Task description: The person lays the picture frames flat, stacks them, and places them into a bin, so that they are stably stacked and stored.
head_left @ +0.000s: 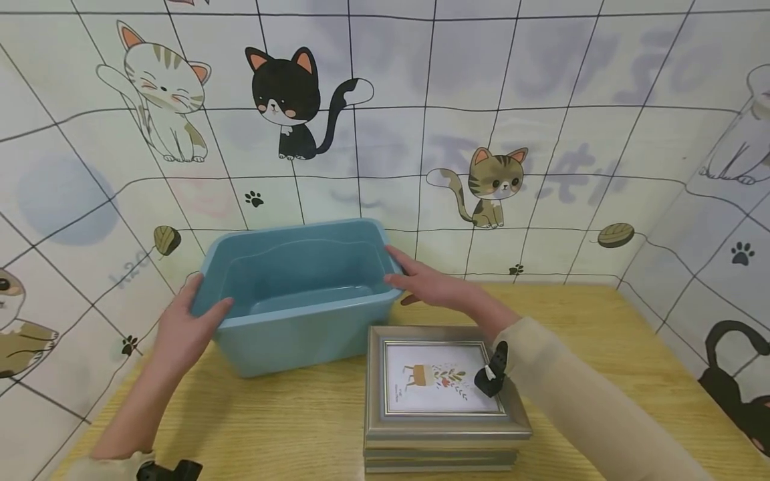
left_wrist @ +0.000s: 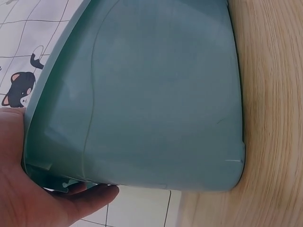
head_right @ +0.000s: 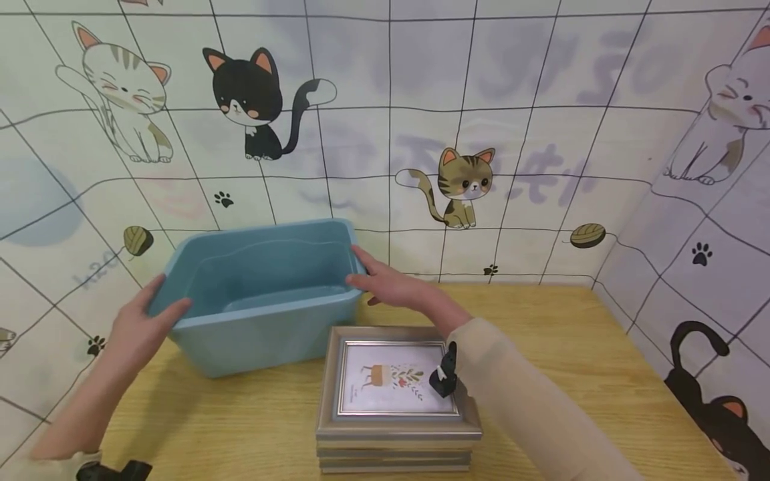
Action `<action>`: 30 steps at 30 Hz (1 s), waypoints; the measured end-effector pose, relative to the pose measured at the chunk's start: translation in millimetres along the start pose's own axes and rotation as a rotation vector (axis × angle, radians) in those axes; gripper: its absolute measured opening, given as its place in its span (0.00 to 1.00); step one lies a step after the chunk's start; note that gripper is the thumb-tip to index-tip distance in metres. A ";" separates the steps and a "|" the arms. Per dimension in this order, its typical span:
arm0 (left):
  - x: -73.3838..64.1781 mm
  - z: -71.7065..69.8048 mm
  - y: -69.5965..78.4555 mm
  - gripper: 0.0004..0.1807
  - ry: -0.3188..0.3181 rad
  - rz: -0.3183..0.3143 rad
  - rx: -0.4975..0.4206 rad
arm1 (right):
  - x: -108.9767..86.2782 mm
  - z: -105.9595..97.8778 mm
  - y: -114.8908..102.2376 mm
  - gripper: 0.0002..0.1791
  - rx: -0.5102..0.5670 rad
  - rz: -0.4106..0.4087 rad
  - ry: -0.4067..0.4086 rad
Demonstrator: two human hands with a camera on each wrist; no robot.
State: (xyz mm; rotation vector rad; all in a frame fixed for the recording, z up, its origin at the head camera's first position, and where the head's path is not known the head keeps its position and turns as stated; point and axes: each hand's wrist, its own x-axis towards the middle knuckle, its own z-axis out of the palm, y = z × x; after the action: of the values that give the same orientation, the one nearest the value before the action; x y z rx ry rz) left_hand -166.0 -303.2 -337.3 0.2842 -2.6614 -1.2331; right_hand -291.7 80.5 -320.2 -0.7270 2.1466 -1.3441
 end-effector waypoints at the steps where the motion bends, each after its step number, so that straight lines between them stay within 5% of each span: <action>1: 0.3 1.3 0.9 0.48 -0.009 0.003 -0.005 | -1.4 -1.8 1.2 0.41 -0.001 0.002 -0.001; 30: 7.3 38.9 31.1 0.49 -0.100 0.055 -0.030 | -41.6 -43.1 8.8 0.41 -0.109 0.063 -0.034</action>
State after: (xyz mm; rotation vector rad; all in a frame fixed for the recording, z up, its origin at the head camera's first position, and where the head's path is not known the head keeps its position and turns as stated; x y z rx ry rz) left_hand -185.8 -256.9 -337.5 0.1479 -2.7113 -1.3023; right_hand -291.2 139.4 -306.1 -0.7126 2.2109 -1.1815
